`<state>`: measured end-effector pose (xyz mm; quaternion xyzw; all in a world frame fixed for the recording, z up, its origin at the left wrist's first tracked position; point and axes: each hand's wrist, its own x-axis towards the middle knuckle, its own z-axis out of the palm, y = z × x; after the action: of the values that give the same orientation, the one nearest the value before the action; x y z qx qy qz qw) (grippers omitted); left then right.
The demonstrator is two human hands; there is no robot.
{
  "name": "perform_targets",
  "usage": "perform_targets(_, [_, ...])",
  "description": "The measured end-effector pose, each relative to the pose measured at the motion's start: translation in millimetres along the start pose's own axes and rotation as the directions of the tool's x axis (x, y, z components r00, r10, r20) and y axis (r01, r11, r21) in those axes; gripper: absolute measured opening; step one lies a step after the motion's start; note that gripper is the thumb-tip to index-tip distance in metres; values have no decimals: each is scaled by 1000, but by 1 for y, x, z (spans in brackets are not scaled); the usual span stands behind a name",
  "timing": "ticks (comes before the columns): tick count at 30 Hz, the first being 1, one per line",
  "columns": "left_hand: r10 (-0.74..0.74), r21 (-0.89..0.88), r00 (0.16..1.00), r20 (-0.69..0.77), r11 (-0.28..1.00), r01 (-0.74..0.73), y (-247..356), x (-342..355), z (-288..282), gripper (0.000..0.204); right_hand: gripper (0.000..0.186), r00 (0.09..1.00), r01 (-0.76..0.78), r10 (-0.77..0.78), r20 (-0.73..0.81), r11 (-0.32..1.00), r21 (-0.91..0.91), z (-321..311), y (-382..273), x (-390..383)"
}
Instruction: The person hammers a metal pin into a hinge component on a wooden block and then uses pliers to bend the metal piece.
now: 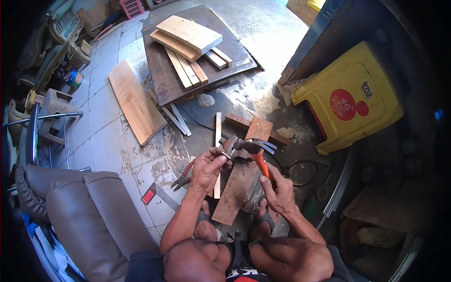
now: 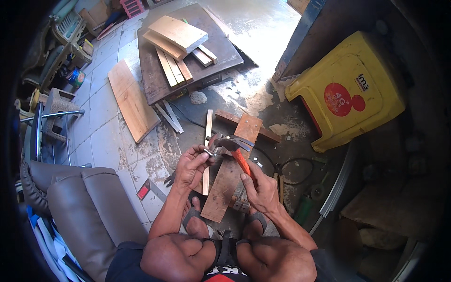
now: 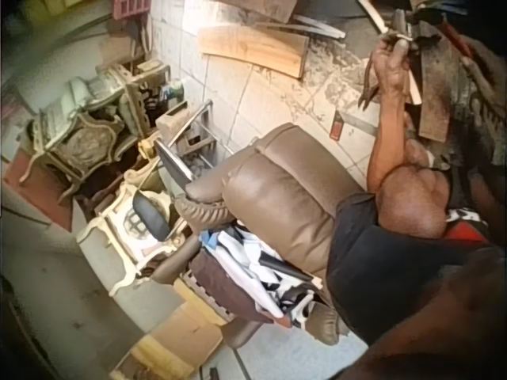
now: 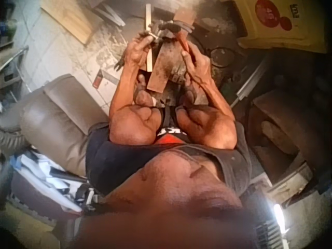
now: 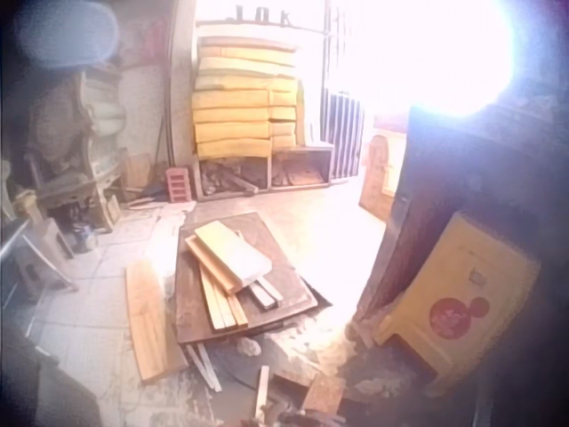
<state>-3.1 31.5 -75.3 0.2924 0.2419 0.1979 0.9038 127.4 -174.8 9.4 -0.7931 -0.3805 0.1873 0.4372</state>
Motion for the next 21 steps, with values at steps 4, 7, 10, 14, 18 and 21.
perform_targets(4, [4, 4, 1000, 22, 1000, -4, -2, 0, 0, 19, 37, 998, -58, 58, 1, 998, 6, 0, 4, -4])
perform_targets(7, [14, -10, 999, 34, 1000, -13, -4, 0, -2, 20, 36, 998, -50, 50, -25, 999, 11, 2, 9, -8])
perform_targets(10, [29, -9, 998, 50, 1000, -28, -6, 1, -1, 20, 36, 998, -52, 52, -30, 999, 11, 3, 10, -9])
perform_targets(14, [21, -3, 999, 34, 1000, -21, -5, -1, 1, 20, 37, 996, -93, 93, -9, 996, 17, 2, 10, -10])
perform_targets(18, [21, 2, 999, 35, 1000, -21, -6, -3, 1, 20, 37, 994, -106, 106, 1, 994, 7, 3, 13, -12])
perform_targets(21, [22, 6, 999, 38, 1000, -23, -7, -4, 0, 21, 37, 995, -103, 103, -9, 995, 11, 4, 16, -13])
